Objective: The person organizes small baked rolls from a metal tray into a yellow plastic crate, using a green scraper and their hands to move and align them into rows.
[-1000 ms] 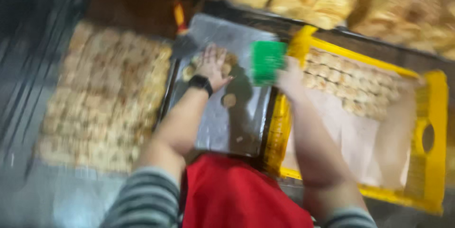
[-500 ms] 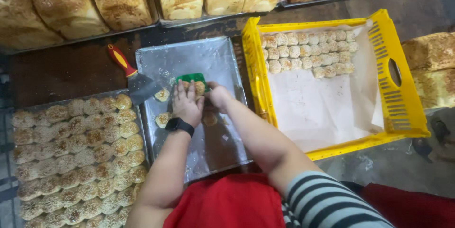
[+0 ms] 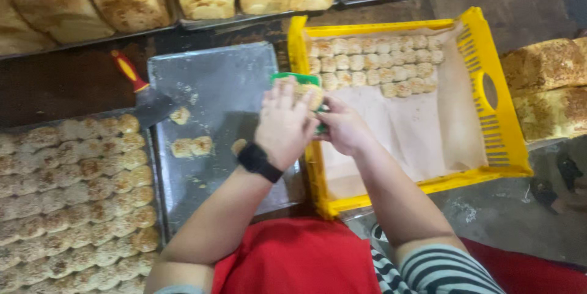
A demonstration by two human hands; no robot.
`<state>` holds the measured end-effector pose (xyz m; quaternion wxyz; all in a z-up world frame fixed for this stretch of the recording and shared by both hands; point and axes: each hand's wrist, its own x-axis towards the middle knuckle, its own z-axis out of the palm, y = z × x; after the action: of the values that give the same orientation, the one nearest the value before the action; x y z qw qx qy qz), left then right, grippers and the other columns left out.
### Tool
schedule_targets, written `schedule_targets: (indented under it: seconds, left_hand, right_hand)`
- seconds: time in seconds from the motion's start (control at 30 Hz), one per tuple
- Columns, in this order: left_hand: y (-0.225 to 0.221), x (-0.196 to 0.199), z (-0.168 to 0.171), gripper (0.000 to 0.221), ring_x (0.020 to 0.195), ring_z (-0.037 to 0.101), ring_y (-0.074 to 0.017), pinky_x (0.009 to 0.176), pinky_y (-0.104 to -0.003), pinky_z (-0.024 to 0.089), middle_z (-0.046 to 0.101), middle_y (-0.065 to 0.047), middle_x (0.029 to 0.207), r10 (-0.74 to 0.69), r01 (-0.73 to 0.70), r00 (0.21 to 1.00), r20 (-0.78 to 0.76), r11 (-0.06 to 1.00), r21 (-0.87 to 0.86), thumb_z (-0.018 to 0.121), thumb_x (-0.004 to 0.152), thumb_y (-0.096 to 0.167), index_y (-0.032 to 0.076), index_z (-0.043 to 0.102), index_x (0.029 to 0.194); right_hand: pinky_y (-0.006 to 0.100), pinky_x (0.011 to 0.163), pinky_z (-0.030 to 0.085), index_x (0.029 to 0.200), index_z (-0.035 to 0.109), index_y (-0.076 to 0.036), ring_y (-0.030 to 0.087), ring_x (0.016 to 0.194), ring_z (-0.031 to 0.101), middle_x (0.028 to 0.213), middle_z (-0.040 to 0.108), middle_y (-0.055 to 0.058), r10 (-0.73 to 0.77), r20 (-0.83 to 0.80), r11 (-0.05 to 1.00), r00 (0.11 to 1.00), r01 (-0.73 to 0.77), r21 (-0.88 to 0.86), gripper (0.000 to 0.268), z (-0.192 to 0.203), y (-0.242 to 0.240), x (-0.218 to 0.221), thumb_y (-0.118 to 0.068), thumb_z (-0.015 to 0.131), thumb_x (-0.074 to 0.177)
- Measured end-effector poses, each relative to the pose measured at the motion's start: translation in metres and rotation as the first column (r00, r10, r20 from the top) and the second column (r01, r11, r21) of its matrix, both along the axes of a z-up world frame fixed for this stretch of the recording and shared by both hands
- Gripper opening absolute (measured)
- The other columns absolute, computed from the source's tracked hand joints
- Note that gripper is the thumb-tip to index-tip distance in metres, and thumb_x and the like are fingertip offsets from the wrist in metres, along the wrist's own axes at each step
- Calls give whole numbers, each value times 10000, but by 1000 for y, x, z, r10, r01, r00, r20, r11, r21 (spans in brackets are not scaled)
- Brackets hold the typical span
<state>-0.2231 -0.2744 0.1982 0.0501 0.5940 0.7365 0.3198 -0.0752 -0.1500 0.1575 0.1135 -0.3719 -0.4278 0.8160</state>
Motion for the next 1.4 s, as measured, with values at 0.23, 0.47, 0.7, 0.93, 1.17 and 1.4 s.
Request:
schedule_targets:
  seconds: [0.23,0.47,0.7,0.93,1.17,1.4]
  left_hand:
    - [83,124,-54,545,1439,363,-457,1176,-610,276,397,-263,1545,-342,329,939,-33,922,-203,643,884,294,143,575,1403]
    - [126,187,-138,479,1418,420,-408,1131,-591,346,462,-200,1531,-291,169,933,-214,875,-454,604,956,224,136,554,1424]
    - [133,212,-107,875,1343,413,-423,1039,-583,354,389,-217,1542,-218,92,967,-132,783,-615,775,690,397,120,482,1467]
    - [138,215,-139,313,1299,513,-354,1046,-547,437,538,-154,1404,-239,85,945,-221,836,-542,641,946,304,189,634,1236]
    - [141,137,-149,408,1214,539,-397,1008,-541,457,516,-190,1378,52,-197,967,-250,775,-600,584,931,247,93,579,1309]
    - [143,116,-165,446,1244,523,-425,1039,-528,454,467,-214,1439,180,-340,922,-343,800,-494,621,845,163,53,564,1274]
  right_hand:
    - [369,705,616,1395,522,-135,204,883,721,1096,706,95,-102,92,993,990,107,-55,454,-58,54,175,-51,519,948]
    - [392,885,577,1369,555,-65,279,1055,712,1179,716,127,-210,595,844,776,-163,511,519,-163,133,313,-25,652,861]
    - [540,922,504,1322,604,-57,475,1193,571,1319,551,278,-162,641,168,750,-619,767,739,-50,131,248,-113,777,606]
    - [487,855,559,1203,681,-188,395,1019,667,1176,676,182,-16,818,186,574,-803,567,493,-33,134,201,-150,747,715]
    - [496,917,521,1282,597,-39,446,1089,618,1292,540,333,-485,828,557,281,-631,540,854,-67,240,285,-325,931,550]
    - [469,1025,496,1320,680,-100,401,1210,602,1309,630,249,-471,638,354,610,-531,770,552,-102,326,280,-267,776,803]
